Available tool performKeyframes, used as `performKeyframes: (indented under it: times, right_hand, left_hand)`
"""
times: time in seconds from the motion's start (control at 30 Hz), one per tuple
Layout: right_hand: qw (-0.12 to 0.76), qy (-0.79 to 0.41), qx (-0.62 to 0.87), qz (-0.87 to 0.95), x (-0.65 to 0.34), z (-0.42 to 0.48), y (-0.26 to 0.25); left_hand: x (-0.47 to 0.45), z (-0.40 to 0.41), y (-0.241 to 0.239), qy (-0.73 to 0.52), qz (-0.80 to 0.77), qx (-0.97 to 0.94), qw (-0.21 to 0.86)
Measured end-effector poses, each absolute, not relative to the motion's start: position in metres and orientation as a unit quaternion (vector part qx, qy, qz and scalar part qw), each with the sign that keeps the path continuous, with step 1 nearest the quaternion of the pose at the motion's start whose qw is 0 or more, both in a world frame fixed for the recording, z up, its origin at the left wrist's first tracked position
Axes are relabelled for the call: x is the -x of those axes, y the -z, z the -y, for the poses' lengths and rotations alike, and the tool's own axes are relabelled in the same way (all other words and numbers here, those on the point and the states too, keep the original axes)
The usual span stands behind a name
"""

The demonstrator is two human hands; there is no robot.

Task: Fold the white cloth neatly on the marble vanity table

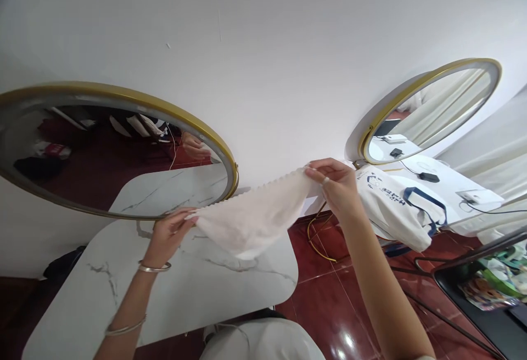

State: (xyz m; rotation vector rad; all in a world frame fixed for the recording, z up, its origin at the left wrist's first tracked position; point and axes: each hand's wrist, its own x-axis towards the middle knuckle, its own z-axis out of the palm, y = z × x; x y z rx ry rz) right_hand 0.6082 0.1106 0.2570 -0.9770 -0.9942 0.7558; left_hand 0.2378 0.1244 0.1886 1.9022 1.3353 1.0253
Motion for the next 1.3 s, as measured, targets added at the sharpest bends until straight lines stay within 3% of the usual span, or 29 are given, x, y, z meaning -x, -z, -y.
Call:
performKeyframes:
  times: [0.17,0.3,0.47,0.67,0.83,0.97,1.1,1.3]
  right_hand:
    - [0.715,-0.285,0.459,0.445,-0.623,-0.073,-0.250]
    - [0.659,-0.299,0.543,0.426,-0.617,-0.019,-0.228]
    - [0.582,-0.341,0.634,0.377,-0.597,0.040,-0.219]
    - [0.625,-0.366,0.584,0.367,-0.583,0.022,-0.215]
    - [0.571,-0.409,0.583,0.408,-0.584,-0.059,-0.155]
    - [0.508,-0.374,0.624,0.461,-0.575,-0.119,-0.097]
    - [0.454,-0.331,0.645,0.518,-0.554,-0.122,-0.046]
    - [0.232,-0.201,0.636,0.708,-0.513,-0.091,0.007]
  left_hand:
    - [-0.225,-0.108,-0.261,-0.369,-0.447,-0.787,0.211]
    - [-0.211,-0.077,-0.250,-0.341,-0.414,-0.829,0.161]
    - [-0.190,-0.036,-0.231,-0.252,-0.453,-0.819,0.244]
    - [-0.196,-0.038,-0.234,-0.196,-0.469,-0.821,0.260]
    - [-0.219,-0.097,-0.180,-0.166,-0.541,-0.795,0.219]
    - [-0.231,-0.139,-0.106,-0.109,-0.539,-0.812,0.195]
    - [-0.240,-0.134,-0.040,-0.056,-0.567,-0.808,0.151]
    - [-0.278,-0.111,0.007,-0.109,-0.565,-0.806,0.138]
